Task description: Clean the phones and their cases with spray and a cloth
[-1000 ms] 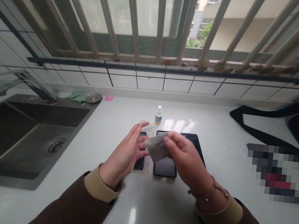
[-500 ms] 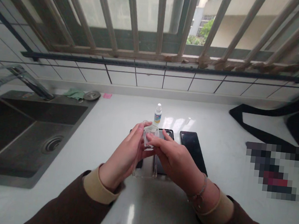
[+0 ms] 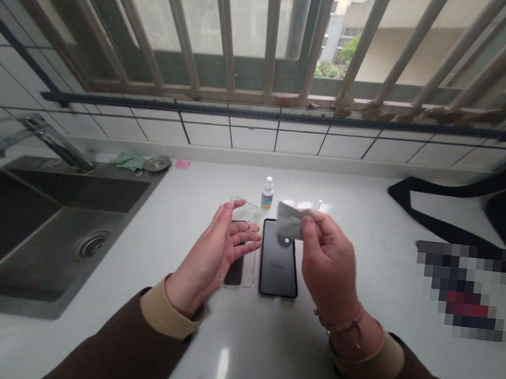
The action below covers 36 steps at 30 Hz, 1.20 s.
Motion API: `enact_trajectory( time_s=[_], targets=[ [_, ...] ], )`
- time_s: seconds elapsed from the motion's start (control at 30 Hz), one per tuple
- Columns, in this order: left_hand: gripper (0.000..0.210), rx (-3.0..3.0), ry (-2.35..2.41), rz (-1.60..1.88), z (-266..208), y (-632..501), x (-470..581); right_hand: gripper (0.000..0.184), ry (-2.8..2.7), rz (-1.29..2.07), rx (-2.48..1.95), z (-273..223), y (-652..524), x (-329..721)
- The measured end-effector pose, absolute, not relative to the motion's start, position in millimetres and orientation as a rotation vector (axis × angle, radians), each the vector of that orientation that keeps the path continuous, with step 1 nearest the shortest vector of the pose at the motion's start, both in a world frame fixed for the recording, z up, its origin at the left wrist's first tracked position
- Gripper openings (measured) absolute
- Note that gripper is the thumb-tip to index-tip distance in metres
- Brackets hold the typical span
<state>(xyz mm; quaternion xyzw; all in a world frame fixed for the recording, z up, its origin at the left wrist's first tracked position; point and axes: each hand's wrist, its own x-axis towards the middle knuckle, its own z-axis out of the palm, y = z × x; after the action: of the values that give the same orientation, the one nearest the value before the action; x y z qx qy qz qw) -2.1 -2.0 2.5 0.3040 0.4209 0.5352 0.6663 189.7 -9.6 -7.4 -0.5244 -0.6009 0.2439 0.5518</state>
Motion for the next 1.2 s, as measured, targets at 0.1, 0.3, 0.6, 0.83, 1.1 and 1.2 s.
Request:
enact_trajectory(
  time_s=[0.1,0.3,0.6,0.83,1.1,1.2],
  targets=[
    [0.051,0.795,0.910,1.106,2,-7,2,0.024,-1.488,0.330,-1.208,-11,-8,190],
    [0.048,0.871,0.881,1.174,2,-11,2,0.036,-2.109,0.329,-0.872,-21,-10,179],
    [0.047,0.773,1.037,1.474,3,2,-5,0.029,-2.368,0.436,-0.655,-16,-26,168],
    [0.042,0.828,1.063,1.437,2,-5,1,0.019,-2.123,0.843,-0.815,-14,-30,166],
    [0.041,0.723,0.950,1.370,0,-4,2,0.030,-1.238,1.566,-0.769,-25,-16,164],
    [0.041,0.629,0.827,1.157,2,-5,0,0.027,-0.986,1.213,-0.898,-27,-4,176]
  ],
)
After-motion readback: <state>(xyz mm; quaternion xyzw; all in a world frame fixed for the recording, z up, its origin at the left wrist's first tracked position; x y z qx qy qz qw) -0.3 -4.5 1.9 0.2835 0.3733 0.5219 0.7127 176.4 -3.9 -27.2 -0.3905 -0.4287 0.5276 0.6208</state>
